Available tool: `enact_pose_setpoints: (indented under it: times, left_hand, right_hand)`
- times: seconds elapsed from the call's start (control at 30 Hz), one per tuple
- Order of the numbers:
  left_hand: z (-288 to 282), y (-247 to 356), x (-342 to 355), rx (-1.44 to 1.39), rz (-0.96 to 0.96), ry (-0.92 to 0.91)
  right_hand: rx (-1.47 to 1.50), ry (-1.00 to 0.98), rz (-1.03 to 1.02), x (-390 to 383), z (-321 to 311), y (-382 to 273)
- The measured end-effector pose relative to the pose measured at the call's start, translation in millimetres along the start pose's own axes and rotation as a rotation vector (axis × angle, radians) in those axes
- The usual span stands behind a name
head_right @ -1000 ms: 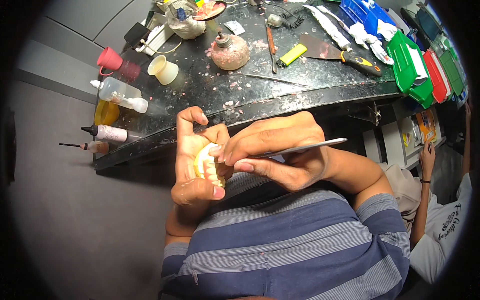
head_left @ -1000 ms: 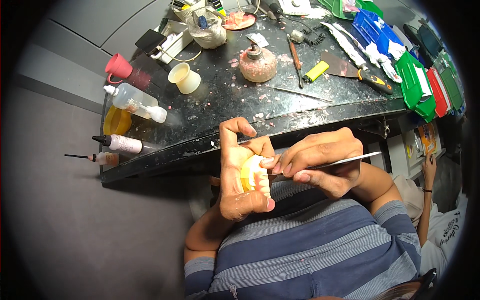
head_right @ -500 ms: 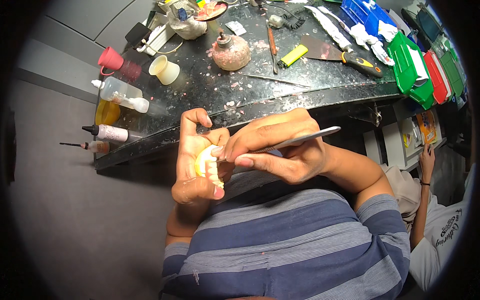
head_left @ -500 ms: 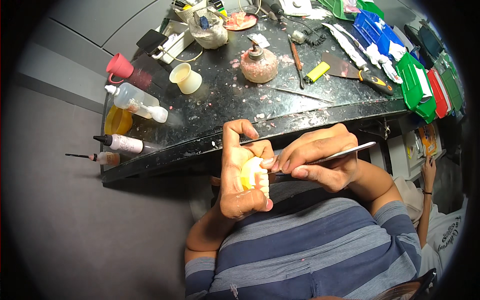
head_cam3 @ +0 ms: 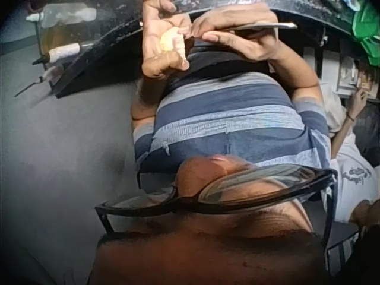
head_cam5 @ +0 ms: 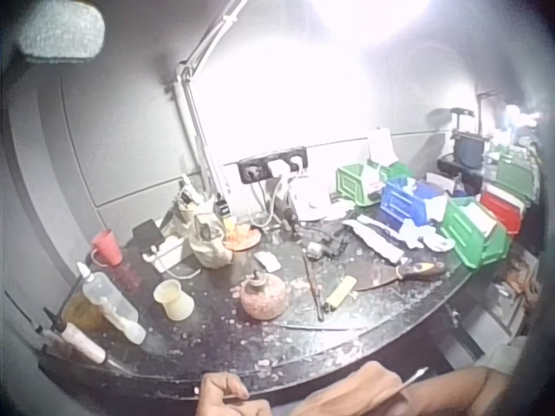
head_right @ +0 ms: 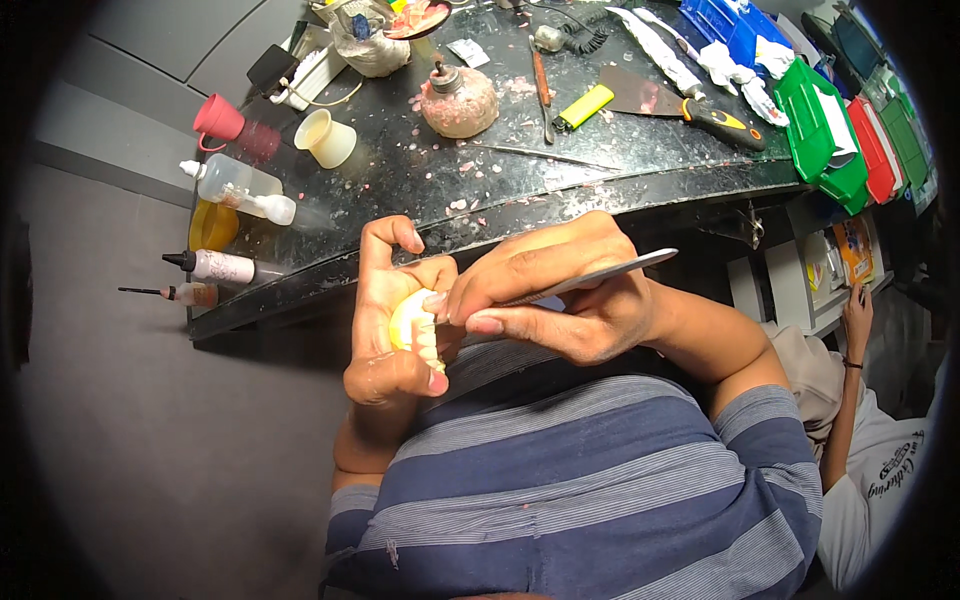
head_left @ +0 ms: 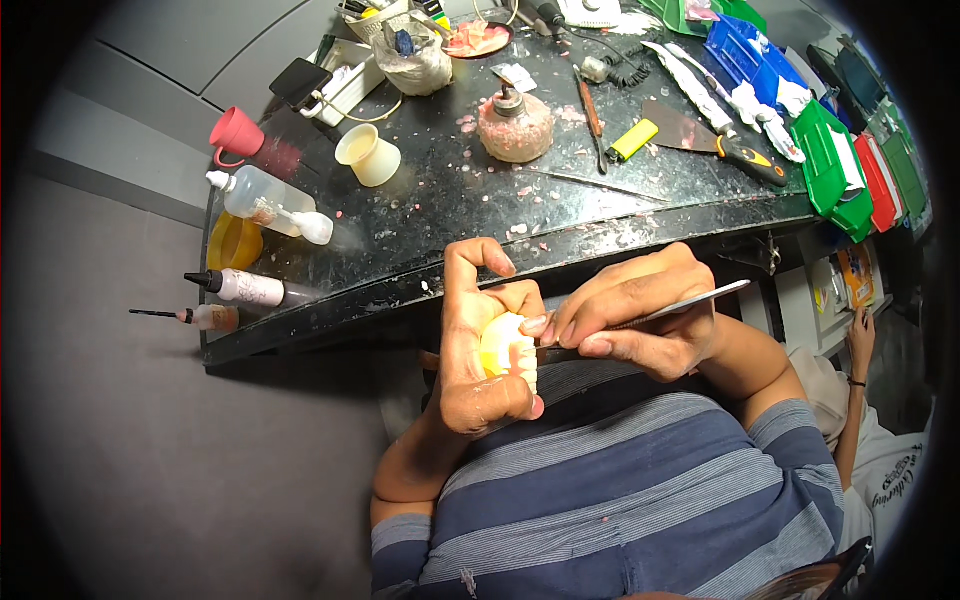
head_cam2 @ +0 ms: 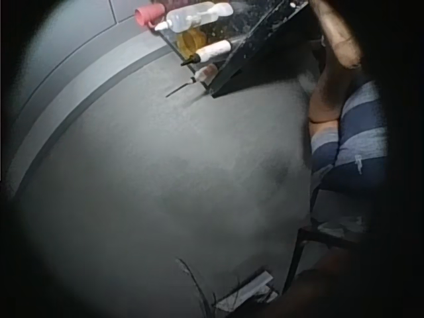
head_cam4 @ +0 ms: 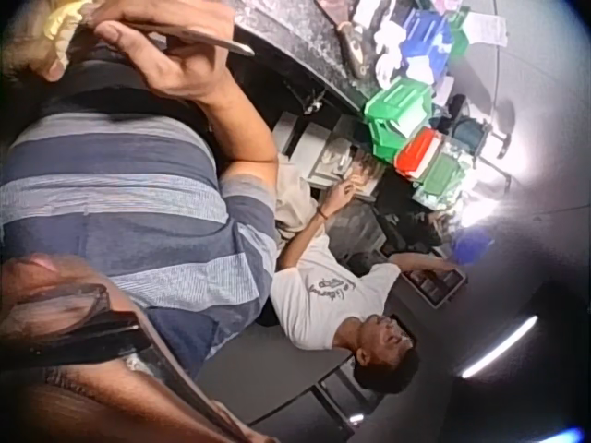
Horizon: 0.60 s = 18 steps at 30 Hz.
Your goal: The person holds a dental cast and shapes the wax base around the teeth using a metal dental carving tool.
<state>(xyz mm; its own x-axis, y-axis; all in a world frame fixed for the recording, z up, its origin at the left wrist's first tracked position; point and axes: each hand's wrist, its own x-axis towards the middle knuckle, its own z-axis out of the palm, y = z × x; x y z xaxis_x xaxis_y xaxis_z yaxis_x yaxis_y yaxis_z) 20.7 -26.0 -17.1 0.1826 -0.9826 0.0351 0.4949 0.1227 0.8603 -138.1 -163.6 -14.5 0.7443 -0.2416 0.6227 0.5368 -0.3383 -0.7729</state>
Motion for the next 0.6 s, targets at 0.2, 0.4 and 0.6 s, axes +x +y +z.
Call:
enact_pose_setpoints:
  times: [0.2, 0.4, 0.6]
  left_hand:
    - [1.8, -2.1, 1.4, -0.001, 0.023, 0.012]
    - [-1.6, 0.7, -0.1, 0.067, -0.023, -0.019]
    - [-0.9, 4.5, -2.9, 0.089, -0.043, 0.013]
  right_hand:
    - [-0.001, -0.009, 0.021, 0.4, -1.3, -0.8]
    - [0.002, -0.008, 0.042, 0.6, -2.1, 0.6]
    - [0.126, 0.001, 0.093, 1.0, -16.0, 4.4]
